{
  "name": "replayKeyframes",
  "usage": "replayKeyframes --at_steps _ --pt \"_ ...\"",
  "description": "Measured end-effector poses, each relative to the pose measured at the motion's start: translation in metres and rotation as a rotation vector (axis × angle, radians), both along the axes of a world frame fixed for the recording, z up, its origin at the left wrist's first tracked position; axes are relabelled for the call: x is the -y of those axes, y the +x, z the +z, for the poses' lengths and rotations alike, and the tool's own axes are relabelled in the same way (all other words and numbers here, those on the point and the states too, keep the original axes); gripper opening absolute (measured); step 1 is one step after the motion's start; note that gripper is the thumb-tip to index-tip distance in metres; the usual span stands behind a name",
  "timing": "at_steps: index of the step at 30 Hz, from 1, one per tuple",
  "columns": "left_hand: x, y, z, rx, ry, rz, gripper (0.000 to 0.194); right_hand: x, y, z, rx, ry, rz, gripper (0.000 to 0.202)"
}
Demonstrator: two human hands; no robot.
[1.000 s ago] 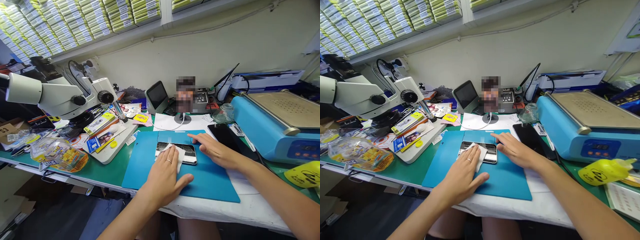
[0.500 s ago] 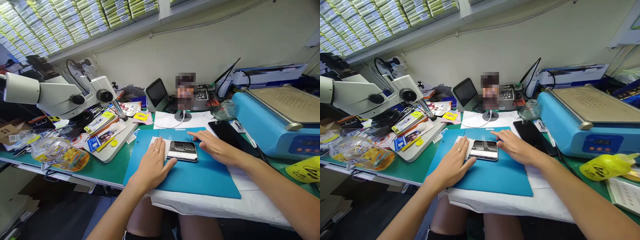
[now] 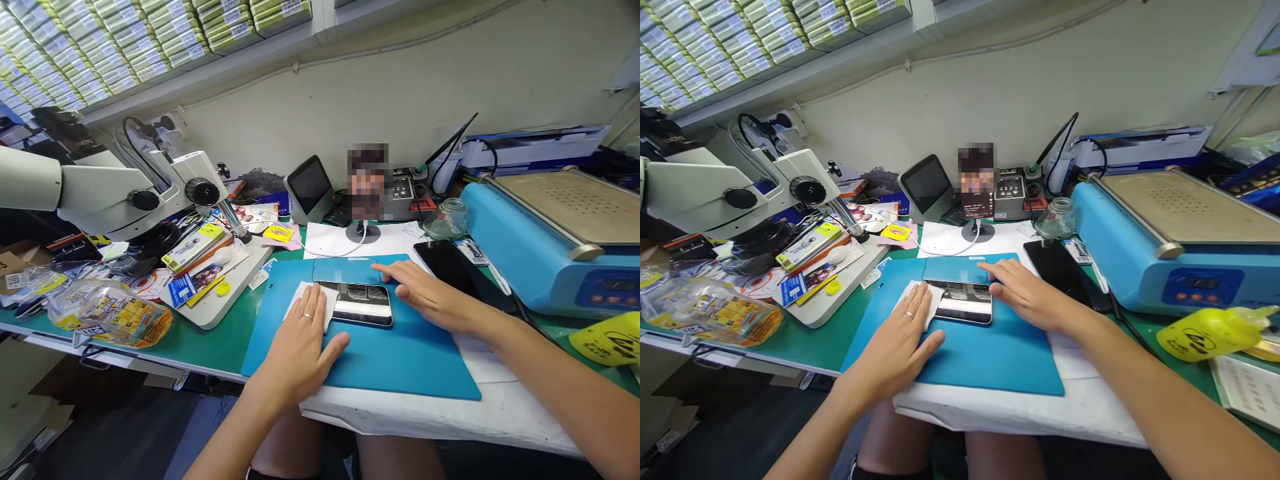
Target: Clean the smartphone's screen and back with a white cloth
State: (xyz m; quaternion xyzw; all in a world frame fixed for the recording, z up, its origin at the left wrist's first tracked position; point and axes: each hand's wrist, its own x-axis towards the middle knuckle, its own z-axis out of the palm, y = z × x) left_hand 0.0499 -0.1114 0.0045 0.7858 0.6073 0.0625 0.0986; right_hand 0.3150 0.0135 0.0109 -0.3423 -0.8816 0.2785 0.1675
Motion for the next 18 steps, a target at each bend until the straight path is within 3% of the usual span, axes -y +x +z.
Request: replayKeyframes --at_steps 3,5,13,18 --pt "-0.024 0.005 0.004 0.006 0.019 0.011 0.081 -0.001 0.000 0.000 -0.004 0.007 -0.003 0.072" --pt "-0.029 0.007 0.004 0.007 0.045 0.018 0.080 -0.001 0.000 0.000 -0.007 0.016 0.000 0.074" --pt "0.013 0.010 -0.007 -0.002 0.067 0.023 0.084 0.002 0.001 -0.001 -0.004 -0.006 -0.012 0.071" --pt "-0.013 0.023 0.003 0.031 0.002 -0.068 0.086 0.000 0.002 -0.002 -0.012 0.012 -0.004 0.072"
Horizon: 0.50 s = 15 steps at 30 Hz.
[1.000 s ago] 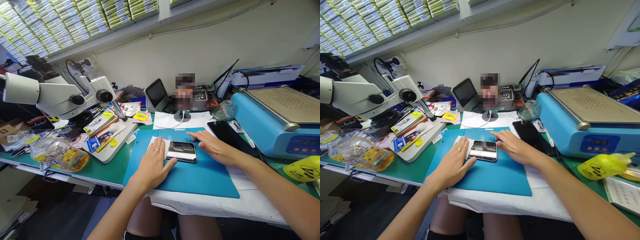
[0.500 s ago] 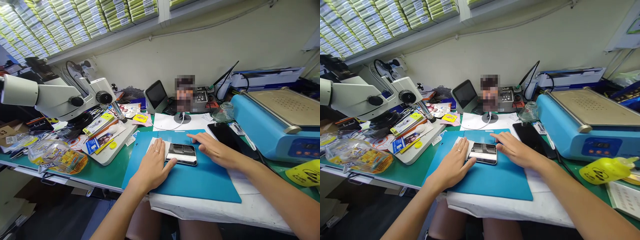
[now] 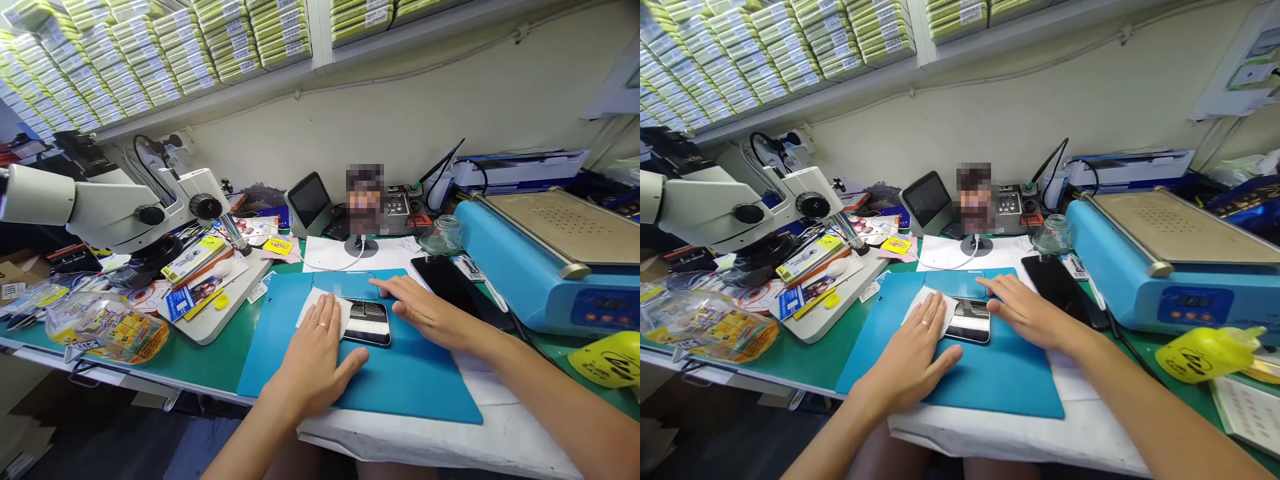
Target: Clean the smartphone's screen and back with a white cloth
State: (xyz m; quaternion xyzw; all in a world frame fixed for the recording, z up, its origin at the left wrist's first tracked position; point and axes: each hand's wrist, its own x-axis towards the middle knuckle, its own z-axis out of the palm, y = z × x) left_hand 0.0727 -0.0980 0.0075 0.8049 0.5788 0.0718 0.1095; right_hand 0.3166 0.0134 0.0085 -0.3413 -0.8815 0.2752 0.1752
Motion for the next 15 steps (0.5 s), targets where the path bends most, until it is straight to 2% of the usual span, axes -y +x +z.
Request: replayKeyframes --at_steps 4,6,12,15 --pt "-0.019 0.012 0.005 0.035 0.007 0.002 0.086 -0.002 0.000 -0.001 0.002 0.003 0.003 0.071" --pt "-0.013 0.016 0.005 0.049 0.004 0.006 0.086 -0.002 -0.001 -0.001 -0.001 0.010 0.006 0.071" --pt "0.025 0.017 0.001 0.069 -0.037 0.001 0.088 -0.001 0.000 0.000 0.008 0.012 0.008 0.069" --pt "0.021 0.019 0.001 0.079 -0.016 -0.011 0.087 0.000 0.000 0.001 0.006 0.001 0.004 0.068"
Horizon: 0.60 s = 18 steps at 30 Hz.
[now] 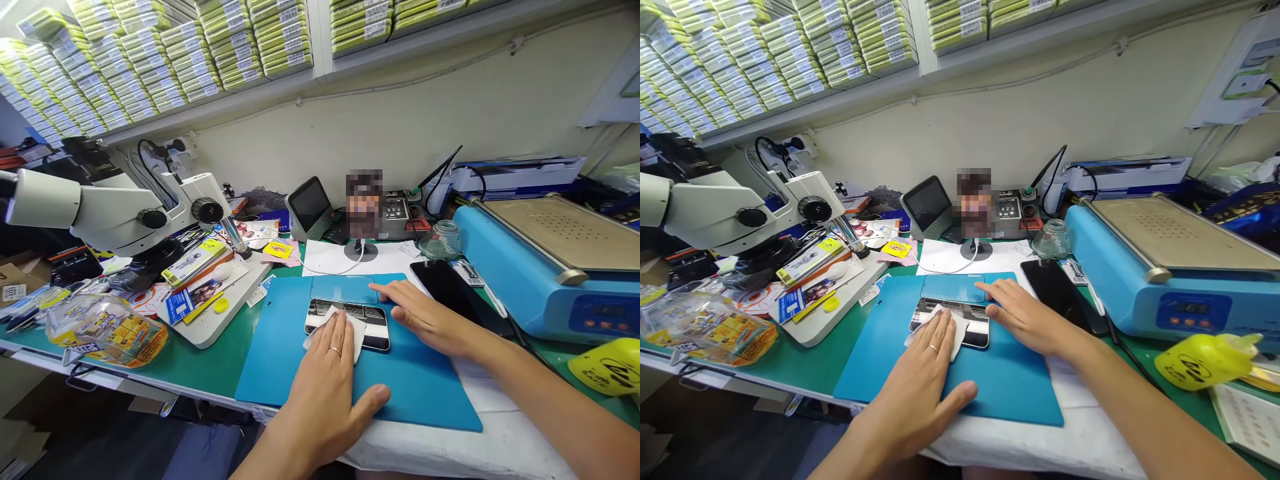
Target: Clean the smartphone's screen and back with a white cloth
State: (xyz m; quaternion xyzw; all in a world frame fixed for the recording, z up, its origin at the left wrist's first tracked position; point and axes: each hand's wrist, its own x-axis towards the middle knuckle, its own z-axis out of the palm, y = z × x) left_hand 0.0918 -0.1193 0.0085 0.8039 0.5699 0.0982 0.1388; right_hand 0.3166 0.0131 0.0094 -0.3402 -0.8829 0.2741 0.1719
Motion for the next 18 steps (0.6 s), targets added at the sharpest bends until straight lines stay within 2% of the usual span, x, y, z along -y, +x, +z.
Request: replayKeyframes --at_steps 5,7,9,15,18 --pt "-0.033 0.009 0.003 0.011 0.022 -0.026 0.087 -0.001 0.000 -0.001 -0.007 0.005 0.010 0.069" --pt "-0.037 0.012 0.004 0.012 0.023 -0.019 0.088 -0.001 0.000 -0.001 -0.006 0.007 0.017 0.070" --pt "-0.030 0.013 0.003 0.014 0.016 -0.017 0.088 -0.002 0.000 -0.001 -0.005 0.006 0.014 0.070" --pt "0.011 0.005 -0.002 0.029 -0.011 -0.033 0.086 0.000 -0.001 0.001 0.008 0.000 0.003 0.064" --pt "0.005 0.005 0.000 0.013 -0.011 -0.057 0.084 0.001 -0.001 0.003 0.054 0.006 0.013 0.067"
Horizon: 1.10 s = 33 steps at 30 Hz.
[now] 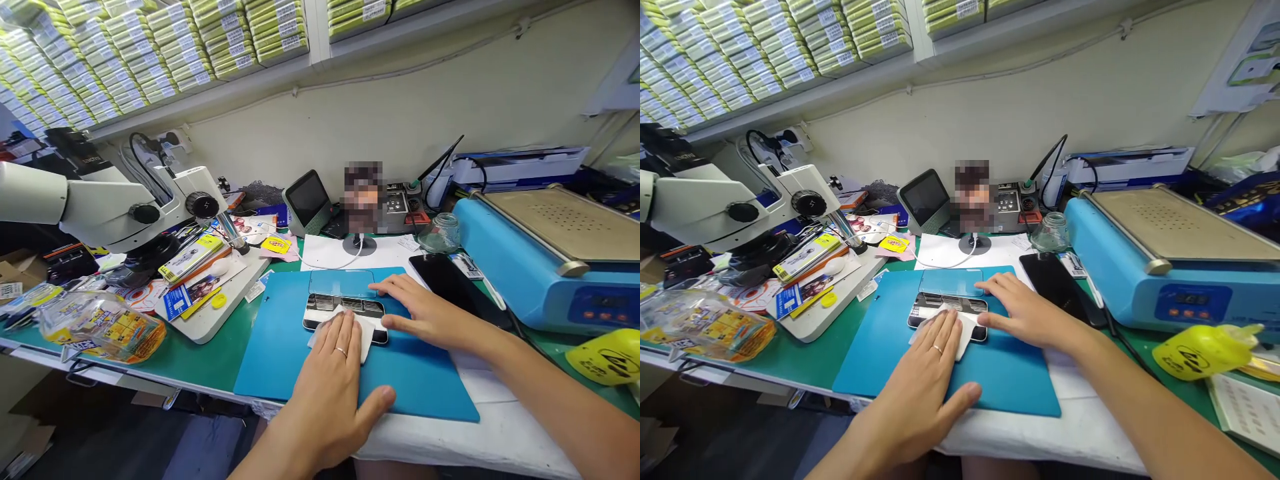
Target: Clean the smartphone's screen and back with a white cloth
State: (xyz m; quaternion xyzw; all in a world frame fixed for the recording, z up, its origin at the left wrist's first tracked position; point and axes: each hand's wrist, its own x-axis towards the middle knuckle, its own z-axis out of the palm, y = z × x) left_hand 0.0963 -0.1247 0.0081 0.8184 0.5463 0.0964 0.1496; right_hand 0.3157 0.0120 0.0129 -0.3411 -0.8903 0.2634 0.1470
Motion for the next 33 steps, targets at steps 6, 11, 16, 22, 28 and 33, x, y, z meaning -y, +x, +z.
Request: replayKeyframes --at_steps 6,11,16,22,28,33 --pt "-0.045 0.012 0.007 -0.018 0.047 -0.021 0.082 -0.001 0.002 0.001 0.034 0.009 0.035 0.076" --pt "-0.027 0.007 0.004 0.014 0.014 -0.033 0.079 0.000 0.000 0.001 0.049 0.007 0.030 0.072" --pt "-0.008 0.005 0.004 0.031 -0.031 -0.056 0.085 0.001 -0.001 0.003 0.040 -0.005 0.005 0.077" --pt "-0.036 0.026 0.012 0.057 -0.051 -0.105 0.083 0.001 -0.001 0.003 0.020 -0.010 0.001 0.078" --pt "-0.016 0.022 0.008 0.082 -0.032 -0.111 0.082 0.001 -0.001 0.003 0.033 -0.017 0.013 0.080" --pt "-0.021 0.023 0.011 0.070 -0.054 -0.135 0.083 0.001 0.000 0.003 0.038 -0.023 0.025 0.083"
